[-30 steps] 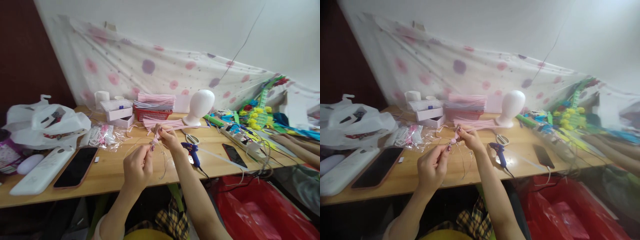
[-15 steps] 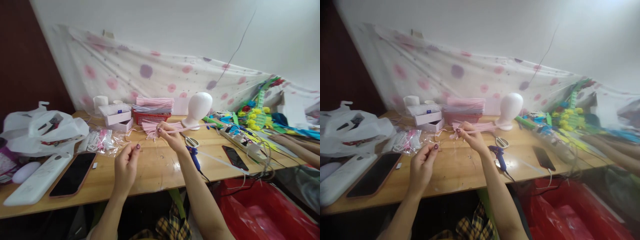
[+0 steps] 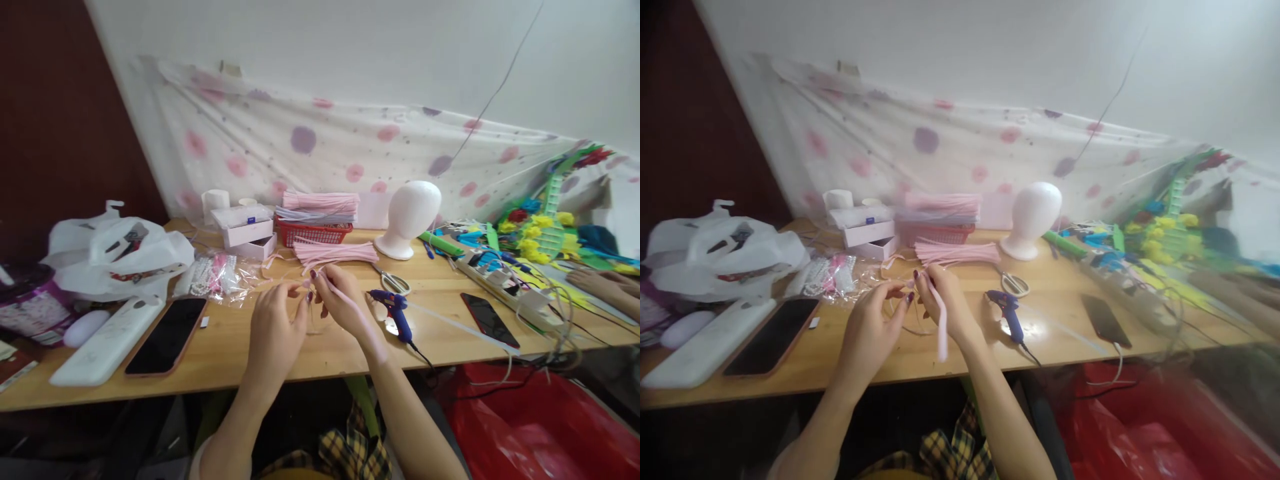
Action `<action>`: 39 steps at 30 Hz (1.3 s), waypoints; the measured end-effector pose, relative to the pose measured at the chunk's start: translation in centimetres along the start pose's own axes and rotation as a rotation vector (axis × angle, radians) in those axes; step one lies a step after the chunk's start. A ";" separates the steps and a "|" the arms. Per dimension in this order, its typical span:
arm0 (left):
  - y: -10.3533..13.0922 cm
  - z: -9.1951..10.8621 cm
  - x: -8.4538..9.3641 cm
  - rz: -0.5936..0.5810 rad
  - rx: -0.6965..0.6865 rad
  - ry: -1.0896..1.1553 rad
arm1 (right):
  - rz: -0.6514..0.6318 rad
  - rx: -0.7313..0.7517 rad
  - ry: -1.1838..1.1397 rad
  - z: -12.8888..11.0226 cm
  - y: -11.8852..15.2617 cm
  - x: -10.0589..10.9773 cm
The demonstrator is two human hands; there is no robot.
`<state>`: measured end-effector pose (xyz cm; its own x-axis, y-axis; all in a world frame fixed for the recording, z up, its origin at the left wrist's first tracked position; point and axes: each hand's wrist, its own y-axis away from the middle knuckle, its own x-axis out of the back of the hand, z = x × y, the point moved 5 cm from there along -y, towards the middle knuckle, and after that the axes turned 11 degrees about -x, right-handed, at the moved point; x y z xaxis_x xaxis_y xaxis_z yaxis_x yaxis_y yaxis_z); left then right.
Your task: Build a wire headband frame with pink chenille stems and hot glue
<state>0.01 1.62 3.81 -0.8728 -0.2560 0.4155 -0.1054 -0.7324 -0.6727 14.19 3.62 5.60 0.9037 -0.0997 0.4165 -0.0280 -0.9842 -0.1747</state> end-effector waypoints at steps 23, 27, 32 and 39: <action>0.2 0.8 -1.8 -0.442 0.271 0.853 | -0.103 0.235 0.216 -1.2 1.9 2.5; 0.3 1.2 -1.8 -0.611 0.287 0.888 | -0.106 0.448 0.299 -2.4 2.6 2.8; 0.4 0.9 -2.0 -0.742 0.390 1.093 | -0.007 0.651 0.425 -3.7 3.1 2.7; 0.4 0.8 -1.8 -0.686 0.431 1.119 | 0.033 0.732 0.380 -4.7 2.9 2.7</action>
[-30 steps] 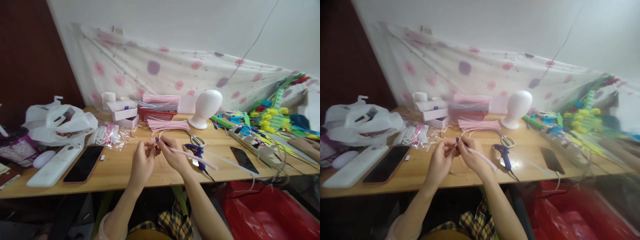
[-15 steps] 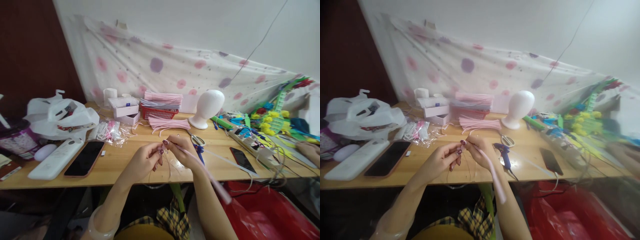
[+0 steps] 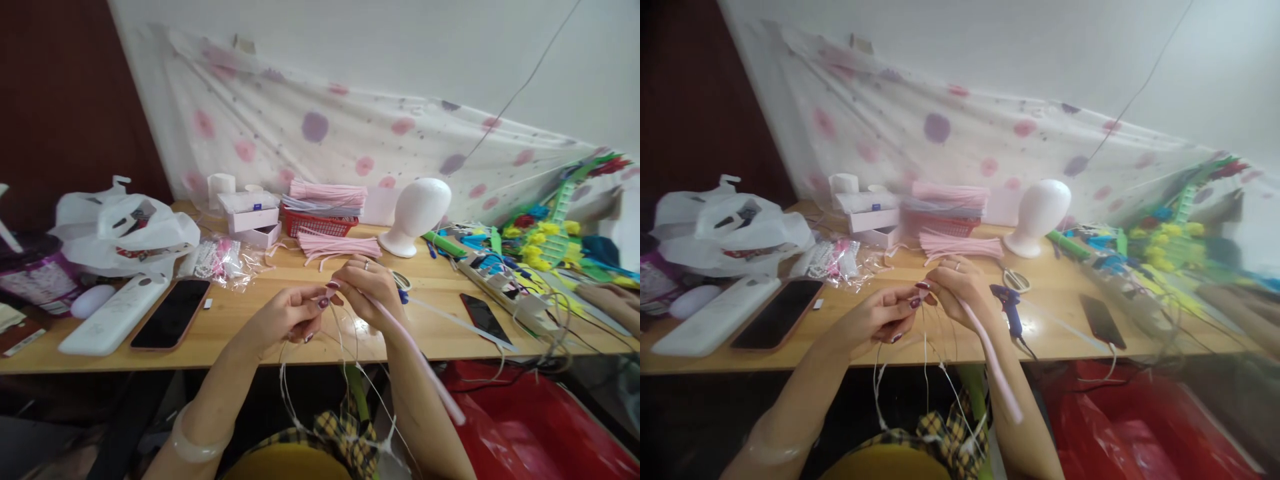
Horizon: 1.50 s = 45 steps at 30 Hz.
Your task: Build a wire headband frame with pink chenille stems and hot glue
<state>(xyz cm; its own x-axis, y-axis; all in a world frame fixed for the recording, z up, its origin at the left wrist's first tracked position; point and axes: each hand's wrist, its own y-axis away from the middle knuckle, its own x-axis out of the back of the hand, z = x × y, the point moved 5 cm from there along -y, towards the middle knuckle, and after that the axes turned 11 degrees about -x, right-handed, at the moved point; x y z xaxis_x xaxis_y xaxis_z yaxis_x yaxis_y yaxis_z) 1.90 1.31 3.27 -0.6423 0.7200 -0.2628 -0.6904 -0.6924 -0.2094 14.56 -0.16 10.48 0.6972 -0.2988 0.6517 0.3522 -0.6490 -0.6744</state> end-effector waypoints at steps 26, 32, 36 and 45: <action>-0.6 -1.5 -3.8 0.230 0.237 0.677 | 0.017 -0.002 -0.153 -1.0 2.6 2.4; -0.6 -0.8 -3.6 0.364 -0.178 0.421 | 0.121 -0.054 0.111 -1.7 3.7 2.0; 0.9 -0.6 -3.5 0.394 -0.384 0.070 | 0.126 0.019 0.242 -3.2 4.4 1.5; 5.4 0.2 -5.2 0.463 -0.637 -0.301 | -0.017 -0.011 0.047 -6.0 4.8 1.6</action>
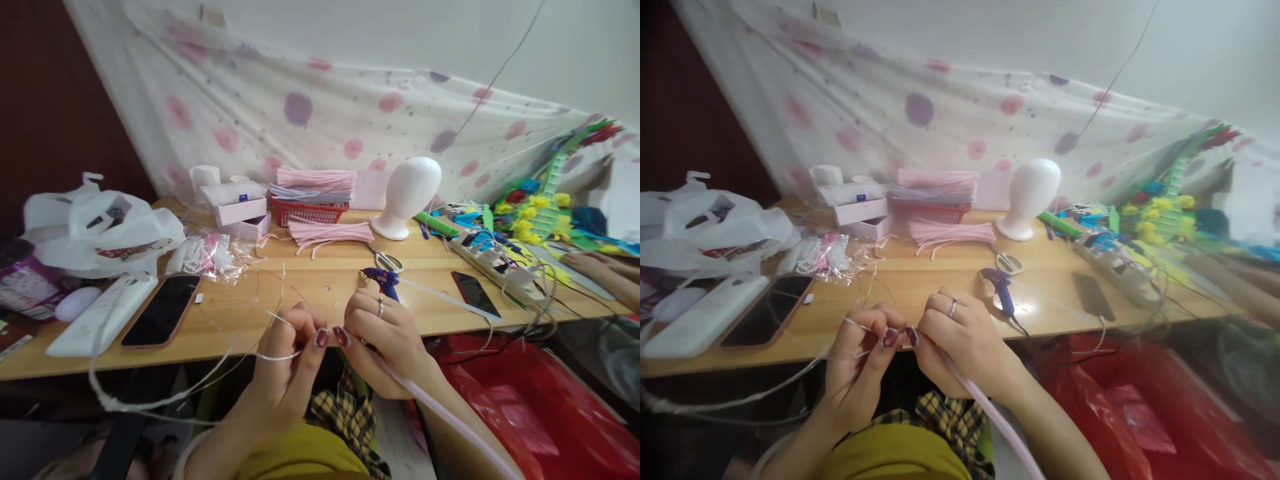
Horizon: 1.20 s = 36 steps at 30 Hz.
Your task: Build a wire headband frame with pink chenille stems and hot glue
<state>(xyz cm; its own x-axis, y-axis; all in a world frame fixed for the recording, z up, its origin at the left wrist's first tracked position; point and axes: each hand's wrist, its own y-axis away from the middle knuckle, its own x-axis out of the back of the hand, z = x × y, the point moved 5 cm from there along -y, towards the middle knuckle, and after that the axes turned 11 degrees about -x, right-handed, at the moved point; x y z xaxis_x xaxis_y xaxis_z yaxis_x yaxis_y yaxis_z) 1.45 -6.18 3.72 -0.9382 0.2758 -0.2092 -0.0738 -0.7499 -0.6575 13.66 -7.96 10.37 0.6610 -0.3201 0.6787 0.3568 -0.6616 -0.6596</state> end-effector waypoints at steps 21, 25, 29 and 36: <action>-0.5 0.3 0.3 0.134 0.050 -0.045 | 0.293 -0.187 -0.207 -2.6 3.1 -4.3; -0.7 0.3 0.4 0.158 0.096 -0.010 | 0.291 -0.174 -0.245 -2.8 3.4 -4.5; -1.5 0.4 0.7 0.187 0.113 -0.024 | 0.347 -0.213 -0.387 -2.3 3.5 -4.4; -2.5 -0.2 1.0 0.189 -0.201 -0.020 | 0.163 -0.479 -0.642 -0.2 3.0 -5.9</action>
<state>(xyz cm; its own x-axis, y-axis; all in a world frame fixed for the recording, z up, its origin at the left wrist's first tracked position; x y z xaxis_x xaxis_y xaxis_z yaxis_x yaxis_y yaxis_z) 0.73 -3.94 5.01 -0.9355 0.1287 -0.3290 0.1701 -0.6522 -0.7387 10.66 -8.18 4.45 0.9815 -0.0825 0.1726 -0.0013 -0.9050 -0.4254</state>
